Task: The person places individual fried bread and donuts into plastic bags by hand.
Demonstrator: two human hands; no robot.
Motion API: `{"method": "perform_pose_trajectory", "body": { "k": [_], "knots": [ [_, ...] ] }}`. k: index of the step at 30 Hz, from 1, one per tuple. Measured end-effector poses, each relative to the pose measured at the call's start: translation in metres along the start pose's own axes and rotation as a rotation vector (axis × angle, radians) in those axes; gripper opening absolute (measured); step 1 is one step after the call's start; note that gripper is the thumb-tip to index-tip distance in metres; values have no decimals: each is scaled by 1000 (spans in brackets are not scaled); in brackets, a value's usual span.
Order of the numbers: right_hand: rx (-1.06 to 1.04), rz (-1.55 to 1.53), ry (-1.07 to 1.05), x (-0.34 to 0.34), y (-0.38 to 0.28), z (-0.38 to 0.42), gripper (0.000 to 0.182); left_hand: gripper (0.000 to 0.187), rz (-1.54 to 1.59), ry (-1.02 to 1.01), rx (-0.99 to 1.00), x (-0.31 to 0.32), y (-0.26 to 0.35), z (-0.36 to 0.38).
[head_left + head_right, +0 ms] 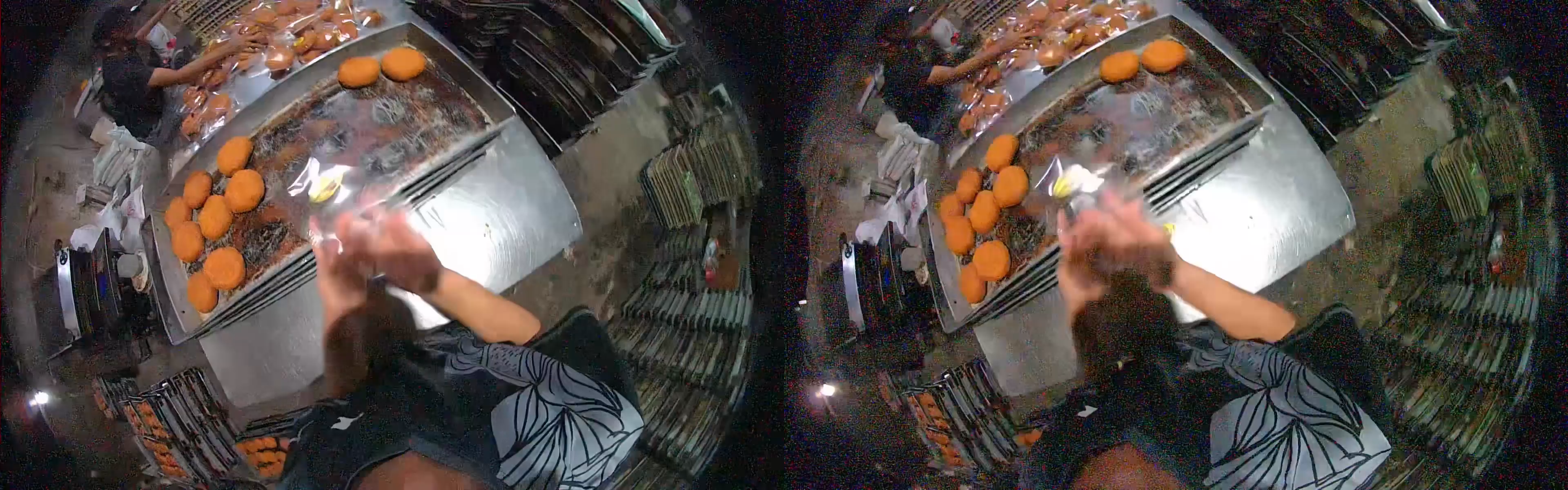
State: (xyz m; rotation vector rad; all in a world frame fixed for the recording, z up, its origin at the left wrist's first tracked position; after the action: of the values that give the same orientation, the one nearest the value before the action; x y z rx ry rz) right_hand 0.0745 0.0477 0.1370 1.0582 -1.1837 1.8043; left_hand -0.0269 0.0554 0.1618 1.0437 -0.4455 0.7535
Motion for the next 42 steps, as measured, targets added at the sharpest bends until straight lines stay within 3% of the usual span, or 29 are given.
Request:
{"method": "perform_pose_trajectory", "body": {
  "k": [1, 2, 4, 5, 6, 7, 8, 9, 12, 14, 15, 17, 18, 20, 21, 22, 23, 26, 28, 30, 31, 32, 33, 35, 36, 39, 40, 41, 42],
  "knots": [
    [204, 169, 95, -8, 12, -8, 55, 30, -34, -90, -278, -11, 27, -2],
    [207, 273, 13, 26, -4, -2, 43, 30, -18, -88, -264, -23, 32, -16],
    [-480, 1556, -355, 18, -48, -59, 26, 27, -217, -232, 343, -51, 37, -43],
    [-894, 2062, 60, 25, -123, -134, 22, 23, -436, 235, 754, -40, 43, -26],
    [-1117, 2033, 347, 3, -170, -180, 20, 22, -33, 102, 523, -62, 55, -35],
    [-880, 2400, 585, -7, -218, -222, 29, 22, 353, -37, 279, -85, 67, -42],
    [-807, 2335, 914, -21, -231, -229, 49, 22, 352, -22, 292, -92, 70, -37],
    [-603, 2404, 582, -45, -249, -251, 57, 23, 366, 47, 269, -99, 71, -28],
    [-533, 2574, 666, -59, -192, -250, 60, 24, 399, 92, 260, -116, 85, -22],
    [-714, 2809, 397, -30, -146, -221, 59, 23, 509, 0, 217, -124, 90, -19],
    [-697, 2816, 379, -26, -141, -222, 59, 23, 514, 17, 216, -119, 94, -20],
    [-653, 2329, -151, -28, -126, -216, 62, 22, 508, -44, 202, -109, 97, -15],
    [-626, 2332, -152, -20, -114, -203, 62, 22, 511, -26, 191, -110, 97, -11],
    [-418, 1944, 252, 6, -96, -175, 64, 23, 558, -45, 208, -109, 103, -13],
    [-617, 1858, 102, 24, -77, -136, 69, 23, 560, -52, 192, -112, 103, -14],
    [-1115, 1816, -22, 27, -53, -101, 73, 24, 582, -17, 238, -117, 102, -17],
    [-1333, 1882, 5, 45, -26, -56, 79, 25, 601, 20, 285, -120, 98, -20],
    [-1556, 1879, -369, 63, 18, 1, 71, 36, 452, 46, 341, -97, 66, -10],
    [-1451, 1835, -212, 77, 23, 12, 67, 50, 272, 87, 410, -79, 45, 2],
    [-1330, 1829, -101, 70, 28, 37, 67, 49, 274, 9, 302, -65, 42, 18],
    [-1387, 1789, -119, 60, 37, 48, 70, 49, 290, -65, 232, -60, 42, 23],
    [-1446, 1745, -145, 54, 41, 53, 74, 55, 156, -177, 389, -56, 33, 38],
    [-1452, 1746, -138, 50, 42, 48, 74, 55, 154, -183, 386, -52, 25, 35],
    [-1473, 1559, 118, 47, 47, 39, 79, 61, -67, -142, 343, -54, 6, 27],
    [-1471, 1591, 157, 53, 44, 36, 80, 65, -106, -107, 176, -57, 2, 23],
    [-1343, 1213, -15, 38, 50, 36, 80, 66, 159, -73, 93, -47, 18, 32],
    [-1212, 1333, -154, 28, 43, 46, 96, 66, 162, -71, 105, -48, 16, 29],
    [-1204, 1330, -167, 25, 39, 48, 96, 60, 72, -116, 32, -54, 7, 26],
    [-1152, 1261, 157, 22, 35, 49, 80, 54, -17, -154, -45, -63, -5, 24]
  ]
}}
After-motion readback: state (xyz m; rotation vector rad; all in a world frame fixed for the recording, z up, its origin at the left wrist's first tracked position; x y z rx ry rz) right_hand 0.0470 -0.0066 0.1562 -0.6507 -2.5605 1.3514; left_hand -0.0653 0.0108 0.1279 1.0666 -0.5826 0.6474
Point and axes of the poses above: each hand's wrist, its own z-axis away from the middle knuckle, its own x-axis out of the palm, y = z × x, the point moved 1 cm from there along -z, towards the middle knuckle, and after that the axes turned 10 degrees about y, right-handed, at the moved point
